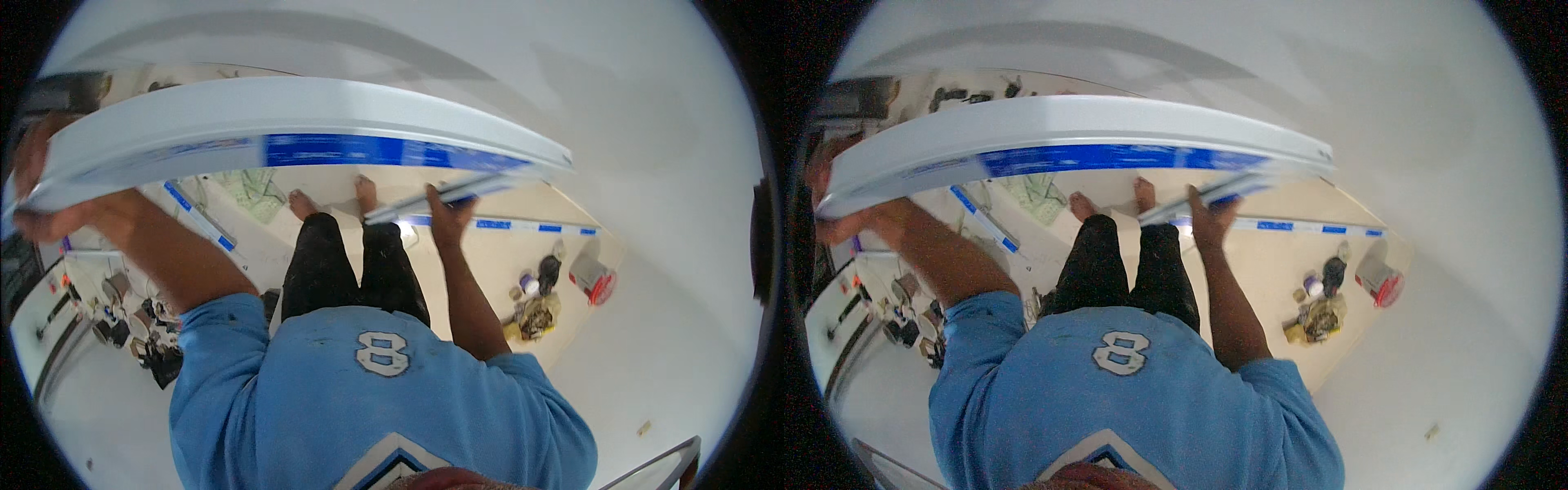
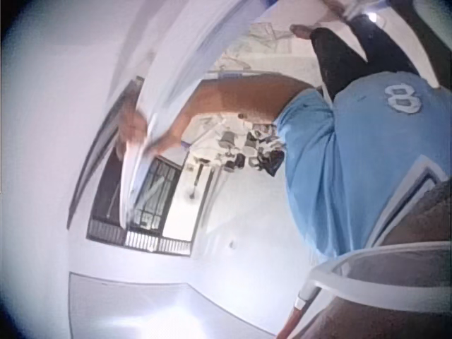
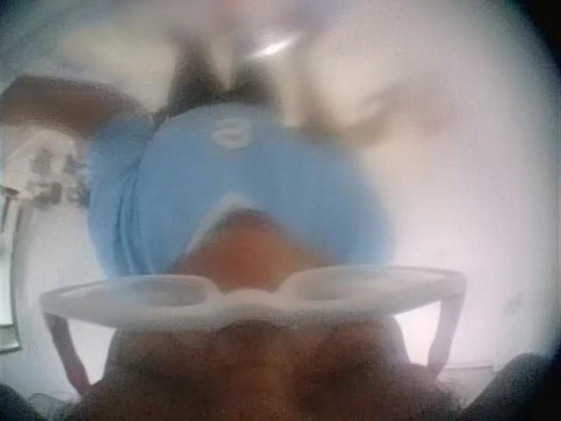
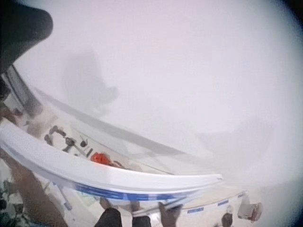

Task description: The person assembles a long white light fixture by inserting screws into pre-drilled holes and tightening them with a cordless drill. They handle the fixture, screws, and drill, then place the assembled unit against a wall.

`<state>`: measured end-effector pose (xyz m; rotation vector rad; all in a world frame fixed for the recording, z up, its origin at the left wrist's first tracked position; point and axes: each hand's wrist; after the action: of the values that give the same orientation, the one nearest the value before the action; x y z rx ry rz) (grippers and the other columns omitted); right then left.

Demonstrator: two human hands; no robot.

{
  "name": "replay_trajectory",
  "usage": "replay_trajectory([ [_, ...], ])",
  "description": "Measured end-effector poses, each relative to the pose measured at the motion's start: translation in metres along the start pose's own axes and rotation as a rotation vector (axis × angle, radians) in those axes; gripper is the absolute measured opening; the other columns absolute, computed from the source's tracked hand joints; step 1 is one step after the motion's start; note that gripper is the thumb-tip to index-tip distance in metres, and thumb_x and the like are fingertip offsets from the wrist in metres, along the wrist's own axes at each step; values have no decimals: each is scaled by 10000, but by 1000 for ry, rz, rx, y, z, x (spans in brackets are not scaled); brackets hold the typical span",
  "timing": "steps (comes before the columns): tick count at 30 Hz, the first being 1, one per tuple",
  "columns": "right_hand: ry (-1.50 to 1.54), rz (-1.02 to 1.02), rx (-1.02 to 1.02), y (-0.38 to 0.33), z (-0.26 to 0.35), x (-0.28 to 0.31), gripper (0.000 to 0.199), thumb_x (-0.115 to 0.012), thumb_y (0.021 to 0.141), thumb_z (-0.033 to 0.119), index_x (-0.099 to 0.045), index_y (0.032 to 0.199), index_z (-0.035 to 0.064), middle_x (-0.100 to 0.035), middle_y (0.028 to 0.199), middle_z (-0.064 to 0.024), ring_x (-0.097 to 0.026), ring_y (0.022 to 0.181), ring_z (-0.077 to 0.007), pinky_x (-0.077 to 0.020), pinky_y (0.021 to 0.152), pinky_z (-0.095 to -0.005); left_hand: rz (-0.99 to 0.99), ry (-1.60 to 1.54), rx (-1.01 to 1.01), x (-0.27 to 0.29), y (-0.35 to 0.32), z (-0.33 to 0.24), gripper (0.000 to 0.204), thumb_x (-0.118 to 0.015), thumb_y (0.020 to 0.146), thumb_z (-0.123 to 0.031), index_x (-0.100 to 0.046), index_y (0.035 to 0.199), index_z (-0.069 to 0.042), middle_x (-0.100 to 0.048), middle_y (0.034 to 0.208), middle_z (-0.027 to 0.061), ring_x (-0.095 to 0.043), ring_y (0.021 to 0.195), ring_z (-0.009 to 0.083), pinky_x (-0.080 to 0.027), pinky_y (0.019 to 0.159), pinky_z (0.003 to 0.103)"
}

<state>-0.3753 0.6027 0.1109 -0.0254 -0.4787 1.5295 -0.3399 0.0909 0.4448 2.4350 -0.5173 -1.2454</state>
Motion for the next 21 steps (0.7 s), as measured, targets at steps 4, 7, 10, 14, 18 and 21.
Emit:
replay_trajectory([
  [4, 123, 30, -197, -2, -26, 83, 860, -869, 873, 94, -332, 1533, -39, -550, 1409, -188, -578, 1215, -267, -526, 1010, -393, 229, -340, 293, 57, -56, 32, 423, -600, 971, -501, -608, 1116, -103, -625, 953, 113, -583, 937, 266, -437, 884, 423],
  [7, -31, 116, -25, -19, -20, 143, 829, -796, 886, -40, -322, 1565, -27, -519, 1469, -191, -533, 1313, -302, -488, 1107, -442, 215, -143, 294, 19, -105, 51, 529, -635, 980, -418, -557, 1408, -117, -619, 908, 81, -604, 854, 232, -486, 832, 444],
  [10, -178, 141, -36, -50, -31, 203, 857, -818, 822, 3, -335, 1529, -40, -521, 1402, -182, -518, 1253, -278, -447, 1096, -408, -58, -327, 553, 40, -157, 63, 506, -679, 960, -316, -530, 1401, -116, -650, 911, 109, -657, 875, 282, -541, 868, 535],
  [14, -263, 269, -187, -50, -73, 211, 1075, -898, 761, 88, -219, 1580, -68, -431, 1520, -276, -496, 1352, -360, -416, 1151, -460, -402, -160, 789, 89, -222, 101, 404, -703, 950, -264, -583, 1296, -94, -682, 930, 120, -710, 870, 300, -602, 817, 520],
  [18, -308, 376, -303, -26, -46, 144, 1028, -888, 768, 119, -249, 1552, -63, -450, 1485, -270, -510, 1315, -358, -429, 1124, -464, -708, 21, 936, 138, -281, 112, 252, -760, 920, -173, -640, 1116, -68, -673, 892, 100, -723, 772, 303, -617, 698, 485],
  [21, -327, 467, -320, 0, -32, 97, 993, -881, 774, 142, -271, 1532, -58, -465, 1458, -265, -521, 1287, -357, -440, 1104, -467, -785, 201, 971, 169, -327, 129, 200, -786, 892, -168, -702, 1022, -41, -707, 850, 106, -718, 727, 271, -597, 690, 434],
])
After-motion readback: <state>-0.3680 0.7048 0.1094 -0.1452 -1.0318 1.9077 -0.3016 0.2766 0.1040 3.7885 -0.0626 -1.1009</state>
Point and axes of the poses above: each hand's wrist, its own y-axis towards the middle knuckle, its own x-axis out of the back of the hand, z = x × y
